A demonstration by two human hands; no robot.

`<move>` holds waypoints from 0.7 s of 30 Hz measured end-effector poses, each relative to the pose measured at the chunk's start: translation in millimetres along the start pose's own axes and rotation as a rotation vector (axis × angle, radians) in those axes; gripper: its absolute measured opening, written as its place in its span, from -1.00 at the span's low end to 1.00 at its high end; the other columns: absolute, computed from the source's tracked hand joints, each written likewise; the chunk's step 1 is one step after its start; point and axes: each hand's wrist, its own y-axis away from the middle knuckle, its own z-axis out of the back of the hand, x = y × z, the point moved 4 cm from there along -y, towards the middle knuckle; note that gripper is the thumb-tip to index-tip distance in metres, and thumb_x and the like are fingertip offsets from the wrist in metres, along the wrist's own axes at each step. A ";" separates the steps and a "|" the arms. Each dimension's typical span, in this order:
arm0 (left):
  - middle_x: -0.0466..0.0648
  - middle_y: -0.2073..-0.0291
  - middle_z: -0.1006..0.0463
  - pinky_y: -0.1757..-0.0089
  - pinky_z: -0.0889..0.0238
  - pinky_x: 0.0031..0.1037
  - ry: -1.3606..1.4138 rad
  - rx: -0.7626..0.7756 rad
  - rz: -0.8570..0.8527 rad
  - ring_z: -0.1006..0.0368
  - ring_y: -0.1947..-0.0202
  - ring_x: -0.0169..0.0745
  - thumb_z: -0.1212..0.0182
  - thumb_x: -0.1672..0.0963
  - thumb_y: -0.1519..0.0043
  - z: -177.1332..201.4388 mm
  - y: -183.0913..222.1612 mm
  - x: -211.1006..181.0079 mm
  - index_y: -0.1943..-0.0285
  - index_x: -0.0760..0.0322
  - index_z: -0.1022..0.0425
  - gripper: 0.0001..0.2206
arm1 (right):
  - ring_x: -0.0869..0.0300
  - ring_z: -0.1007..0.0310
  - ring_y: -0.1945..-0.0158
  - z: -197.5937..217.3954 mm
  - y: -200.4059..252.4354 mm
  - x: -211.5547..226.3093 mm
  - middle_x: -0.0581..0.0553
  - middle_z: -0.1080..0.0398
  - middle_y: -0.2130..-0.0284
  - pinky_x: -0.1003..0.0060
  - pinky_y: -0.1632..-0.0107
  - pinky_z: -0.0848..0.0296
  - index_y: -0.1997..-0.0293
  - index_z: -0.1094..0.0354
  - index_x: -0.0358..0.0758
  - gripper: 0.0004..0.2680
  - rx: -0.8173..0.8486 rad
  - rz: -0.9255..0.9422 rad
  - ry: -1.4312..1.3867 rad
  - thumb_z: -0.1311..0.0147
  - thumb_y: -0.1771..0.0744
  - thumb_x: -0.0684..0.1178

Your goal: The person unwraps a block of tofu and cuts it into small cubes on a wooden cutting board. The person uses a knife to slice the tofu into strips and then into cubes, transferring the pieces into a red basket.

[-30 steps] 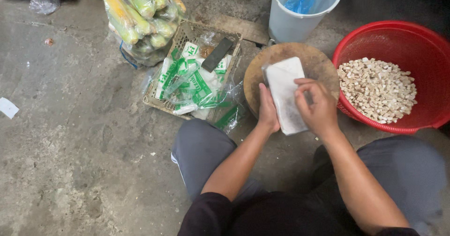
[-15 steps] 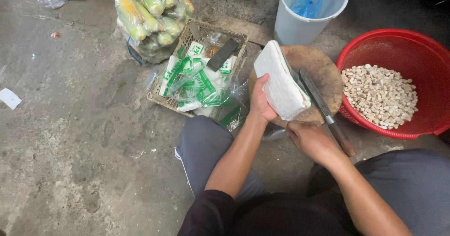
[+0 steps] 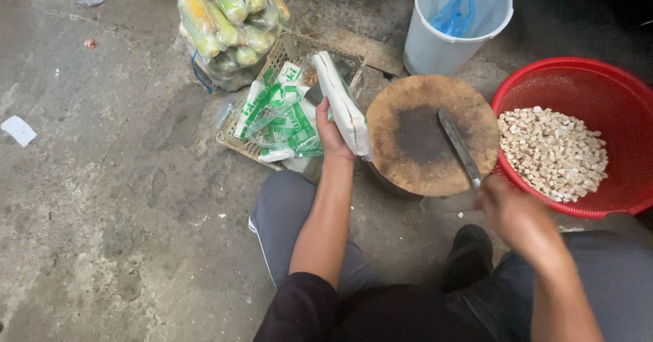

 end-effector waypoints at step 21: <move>0.32 0.01 -0.54 0.12 -0.49 -0.11 0.269 0.622 0.643 -0.57 0.12 0.24 0.17 0.01 -0.59 -51.2 69.5 94.6 -0.43 0.58 -0.29 -0.52 | 0.06 -0.51 0.27 -0.5 -3.3 34.0 -0.18 -0.50 0.24 0.20 0.18 -0.45 0.02 -0.54 -0.25 -0.87 -0.592 0.518 -0.309 -0.20 -0.38 -0.07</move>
